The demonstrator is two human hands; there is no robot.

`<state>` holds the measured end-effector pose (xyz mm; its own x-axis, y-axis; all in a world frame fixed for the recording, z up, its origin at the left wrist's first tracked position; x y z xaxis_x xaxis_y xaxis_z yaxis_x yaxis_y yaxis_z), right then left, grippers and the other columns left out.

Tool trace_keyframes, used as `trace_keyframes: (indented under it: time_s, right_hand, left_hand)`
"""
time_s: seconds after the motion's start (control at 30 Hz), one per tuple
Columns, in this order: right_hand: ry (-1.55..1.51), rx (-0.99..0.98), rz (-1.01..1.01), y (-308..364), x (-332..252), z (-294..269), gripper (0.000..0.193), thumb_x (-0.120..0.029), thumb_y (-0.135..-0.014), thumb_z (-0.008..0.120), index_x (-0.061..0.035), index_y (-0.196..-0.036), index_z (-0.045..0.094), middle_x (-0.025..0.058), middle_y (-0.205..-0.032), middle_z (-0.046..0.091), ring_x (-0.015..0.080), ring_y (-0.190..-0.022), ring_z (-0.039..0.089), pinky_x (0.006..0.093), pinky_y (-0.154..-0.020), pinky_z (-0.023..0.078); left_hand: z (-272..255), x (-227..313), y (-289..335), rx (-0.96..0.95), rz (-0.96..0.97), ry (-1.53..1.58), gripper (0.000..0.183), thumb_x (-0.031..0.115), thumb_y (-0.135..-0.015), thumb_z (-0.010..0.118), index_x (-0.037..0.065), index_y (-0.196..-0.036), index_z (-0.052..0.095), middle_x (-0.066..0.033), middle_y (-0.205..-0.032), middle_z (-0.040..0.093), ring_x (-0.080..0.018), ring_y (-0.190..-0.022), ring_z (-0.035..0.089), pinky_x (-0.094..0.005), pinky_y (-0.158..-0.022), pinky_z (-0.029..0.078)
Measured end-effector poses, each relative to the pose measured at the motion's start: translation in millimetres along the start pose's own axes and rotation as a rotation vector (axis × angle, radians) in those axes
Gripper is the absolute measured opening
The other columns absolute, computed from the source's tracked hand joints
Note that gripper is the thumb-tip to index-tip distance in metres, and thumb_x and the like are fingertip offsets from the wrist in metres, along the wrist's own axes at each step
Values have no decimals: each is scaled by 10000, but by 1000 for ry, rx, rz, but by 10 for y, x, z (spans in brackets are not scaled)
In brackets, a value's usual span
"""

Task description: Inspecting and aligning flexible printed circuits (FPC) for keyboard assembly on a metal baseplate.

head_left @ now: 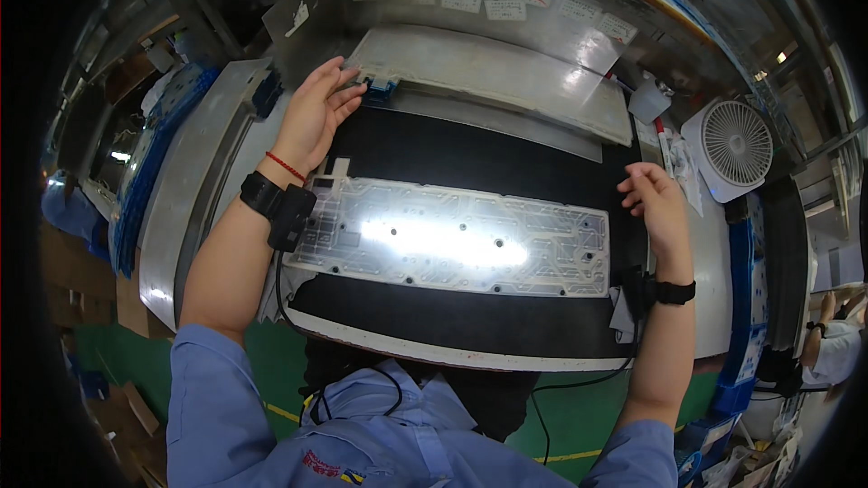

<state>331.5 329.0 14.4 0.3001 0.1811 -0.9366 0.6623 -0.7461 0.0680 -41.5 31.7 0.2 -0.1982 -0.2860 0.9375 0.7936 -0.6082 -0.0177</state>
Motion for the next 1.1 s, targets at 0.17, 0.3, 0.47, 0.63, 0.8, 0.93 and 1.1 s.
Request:
trace_keyframes:
  time_s: [0.17, 0.3, 0.47, 0.63, 0.8, 0.93, 1.1]
  right_hand:
    - [141, -167, 16, 66, -3, 225, 166, -185, -931, 550, -27, -962, 595, 24, -764, 622, 76, -655, 549, 212, -591, 425]
    - [136, -185, 18, 95, -47, 261, 167, -180, -924, 568, -21, -966, 593, 25, -756, 616, 77, -685, 567, 212, -598, 428]
    - [154, -199, -5, 96, -65, 274, 174, -177, -911, 588, -14, -971, 594, 29, -760, 624, 84, -707, 591, 213, -607, 438]
    - [179, -171, -39, 84, -13, 211, 194, -191, -899, 607, -10, -966, 596, 33, -767, 631, 93, -705, 602, 224, -591, 447]
    - [203, -167, -63, 110, -70, 248, 206, -200, -896, 615, -8, -967, 598, 23, -754, 617, 85, -693, 586, 224, -592, 448]
    - [183, -209, -31, 122, -64, 277, 205, -199, -891, 625, -15, -975, 601, -3, -742, 596, 66, -668, 544, 214, -601, 439]
    - [62, -283, -19, 157, -109, 325, 210, -174, -875, 643, -10, -1003, 613, -26, -766, 586, 49, -667, 520, 206, -597, 426]
  left_hand:
    - [5, -33, 9, -27, -72, -51, 412, 260, -992, 426, 3, -1314, 447, -92, -1306, 500, -140, -952, 557, -238, -789, 449]
    - [115, -14, 76, -55, -89, -49, 392, 270, -991, 430, 34, -1300, 474, -65, -1299, 507, -126, -913, 550, -236, -774, 441]
    - [-16, -11, 29, 26, -27, -93, 358, 273, -987, 442, 67, -1274, 499, -43, -1249, 522, -120, -910, 543, -245, -771, 431]
    - [-66, -2, 19, 69, -9, -86, 315, 263, -986, 446, 73, -1224, 527, -23, -1158, 546, -119, -920, 538, -244, -773, 419]
    - [-91, -2, 15, 72, 6, -90, 296, 252, -986, 443, 74, -1202, 537, -20, -1144, 549, -118, -918, 539, -243, -766, 418]
    - [-79, 0, 14, 66, 8, -97, 294, 252, -985, 444, 76, -1200, 539, -17, -1142, 552, -117, -917, 540, -240, -764, 416]
    - [-74, 9, 27, 67, 9, -99, 297, 253, -984, 446, 74, -1202, 539, -18, -1148, 555, -114, -919, 540, -240, -767, 415]
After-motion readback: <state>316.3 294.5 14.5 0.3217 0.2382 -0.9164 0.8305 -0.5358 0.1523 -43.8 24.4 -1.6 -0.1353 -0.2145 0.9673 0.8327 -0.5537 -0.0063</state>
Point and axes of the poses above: each hand's wrist, its own y-axis away from the middle knuckle, its own z-axis out of the palm, x = y × z, the point moved 9 cm from there along -y, towards the middle knuckle
